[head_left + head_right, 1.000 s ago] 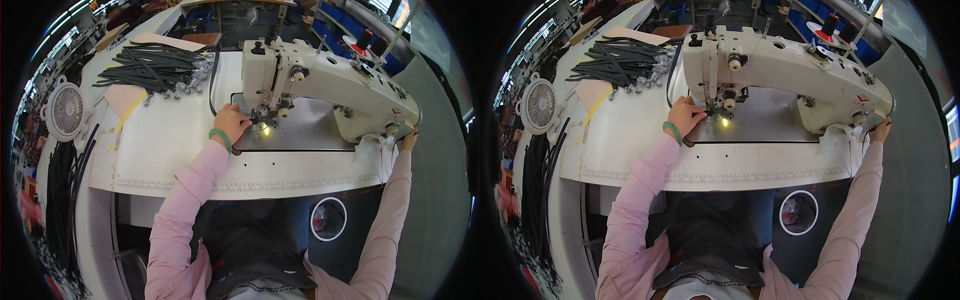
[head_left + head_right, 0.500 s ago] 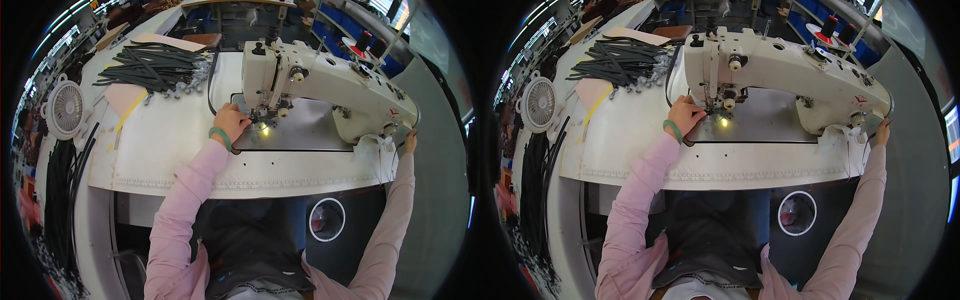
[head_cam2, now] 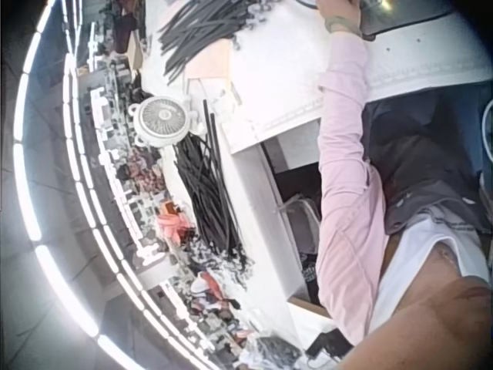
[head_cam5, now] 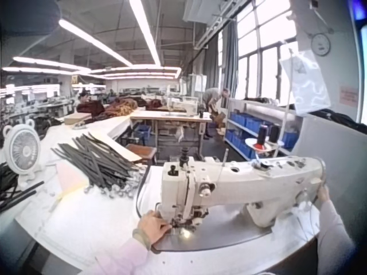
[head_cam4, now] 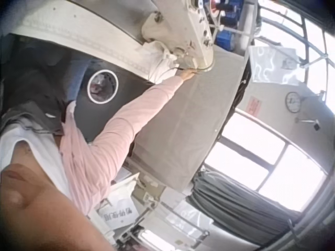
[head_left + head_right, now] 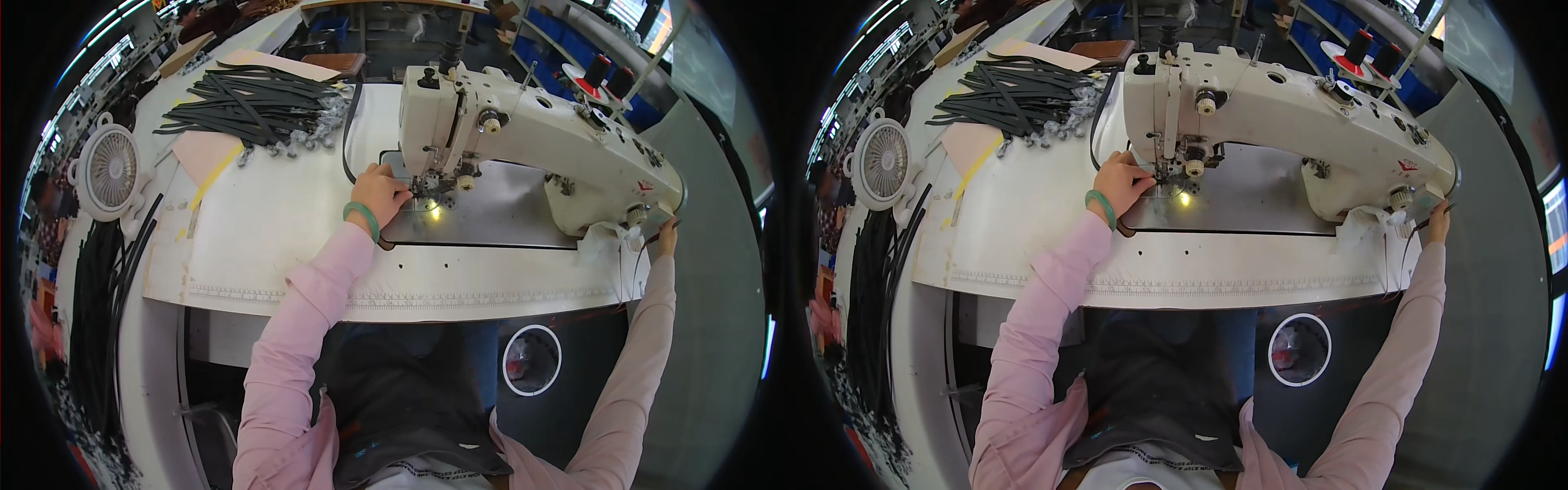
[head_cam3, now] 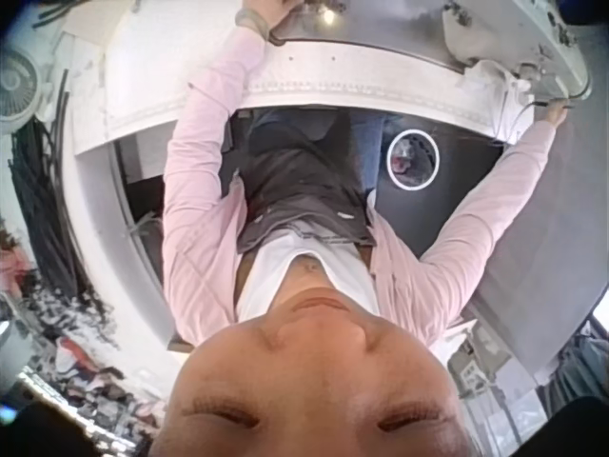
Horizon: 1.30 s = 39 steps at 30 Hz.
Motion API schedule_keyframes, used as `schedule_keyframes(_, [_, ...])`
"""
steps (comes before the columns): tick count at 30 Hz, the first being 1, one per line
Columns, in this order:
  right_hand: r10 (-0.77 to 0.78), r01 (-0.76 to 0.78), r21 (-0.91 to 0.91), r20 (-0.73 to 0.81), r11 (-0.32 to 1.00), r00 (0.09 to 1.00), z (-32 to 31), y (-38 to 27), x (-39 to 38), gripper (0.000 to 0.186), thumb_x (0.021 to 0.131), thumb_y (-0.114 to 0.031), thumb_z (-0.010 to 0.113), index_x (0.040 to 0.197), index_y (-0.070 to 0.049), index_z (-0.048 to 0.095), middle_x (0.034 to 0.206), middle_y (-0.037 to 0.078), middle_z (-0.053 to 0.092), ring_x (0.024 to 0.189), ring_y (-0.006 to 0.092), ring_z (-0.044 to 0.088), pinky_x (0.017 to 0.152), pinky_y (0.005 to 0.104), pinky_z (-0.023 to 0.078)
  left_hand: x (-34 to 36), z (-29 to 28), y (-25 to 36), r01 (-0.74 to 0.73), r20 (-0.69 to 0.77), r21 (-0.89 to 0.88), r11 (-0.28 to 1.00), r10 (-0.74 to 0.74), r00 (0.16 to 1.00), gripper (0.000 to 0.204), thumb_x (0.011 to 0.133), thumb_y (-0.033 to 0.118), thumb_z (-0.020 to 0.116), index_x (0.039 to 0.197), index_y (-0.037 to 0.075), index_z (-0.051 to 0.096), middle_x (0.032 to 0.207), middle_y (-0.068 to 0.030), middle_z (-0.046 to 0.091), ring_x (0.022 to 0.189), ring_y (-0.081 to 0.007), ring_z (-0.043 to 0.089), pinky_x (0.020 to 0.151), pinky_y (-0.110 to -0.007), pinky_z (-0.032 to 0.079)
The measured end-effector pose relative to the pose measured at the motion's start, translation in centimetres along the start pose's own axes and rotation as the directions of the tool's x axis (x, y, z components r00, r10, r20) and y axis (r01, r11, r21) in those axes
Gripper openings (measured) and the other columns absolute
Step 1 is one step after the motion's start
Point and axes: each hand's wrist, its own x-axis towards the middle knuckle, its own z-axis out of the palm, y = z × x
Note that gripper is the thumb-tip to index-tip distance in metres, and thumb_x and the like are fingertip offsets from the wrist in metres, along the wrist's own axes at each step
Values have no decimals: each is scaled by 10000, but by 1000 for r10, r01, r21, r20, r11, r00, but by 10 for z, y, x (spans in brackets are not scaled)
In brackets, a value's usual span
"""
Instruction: The person operates an industrial sewing machine to stitch long black fabric straps. They receive two spools of thread from a coworker, then repeatedly feed individual straps through the machine, guiding them with both hands and trimming excess material between stitches.
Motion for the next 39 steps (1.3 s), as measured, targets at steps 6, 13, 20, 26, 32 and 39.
schedule_keyframes(6, [-486, 420, -337, -142, 843, 862, 16, -56, 22, 507, 908, -413, 396, 1188, 1, 484, 1123, 127, 550, 1018, 288, 527, 878, 336, 406, -3, -3, -5, 7, -8, 35, 999, -7, 1000, 95, 671, 185, 685, 735, 119, 709, 760, -64, 570, 800, -254, 511, 703, -359, 445])
schedule_keyframes(13, [-366, 346, -656, 113, 671, 924, -34, -75, 70, 520, 906, -451, 372, 1169, -18, 492, 1030, 133, 585, 916, 266, 568, 775, 321, 461, 4, 5, 0, -18, -26, -2, 1000, 18, 999, 93, 675, 190, 683, 734, 123, 710, 765, -54, 569, 807, -250, 509, 705, -358, 444])
schedule_keyframes(20, [-85, 81, -202, -10, 976, 996, -1, -46, 30, 540, 896, -479, 406, 1116, 7, 485, 1007, 113, 561, 818, 189, 570, 620, 279, 503, 0, 2, -2, 5, -18, 15, 1000, -4, 1000, 107, 677, 179, 685, 757, 112, 710, 758, -61, 570, 800, -254, 511, 702, -355, 442])
schedule_keyframes(26, [-127, 124, -121, -21, 985, 992, 0, -45, 27, 500, 905, -434, 426, 1119, 14, 479, 1008, 112, 558, 829, 181, 566, 642, 300, 505, 1, 0, -2, 1, -25, 16, 1000, -1, 1000, 120, 674, 172, 690, 768, 100, 710, 745, -67, 569, 796, -254, 513, 694, -353, 442])
schedule_keyframes(32, [-92, 114, 165, -135, 980, 987, 33, -49, -18, 430, 920, -382, 419, 1135, -12, 463, 1048, 107, 544, 915, 194, 546, 756, 334, 477, -3, -2, -1, 38, -25, 27, 999, -38, 999, 135, 680, 186, 692, 769, 84, 702, 765, -67, 569, 798, -253, 513, 713, -350, 443])
schedule_keyframes(39, [-27, 68, 492, -90, 868, 996, 47, -14, -42, 388, 944, -344, 366, 1215, -70, 402, 1185, 99, 482, 1090, 240, 478, 867, 358, 435, -25, -14, 35, -18, 81, 405, 914, -16, 997, 164, 742, 179, 621, 790, 29, 574, 821, -85, 560, 832, -248, 530, 744, -350, 429])
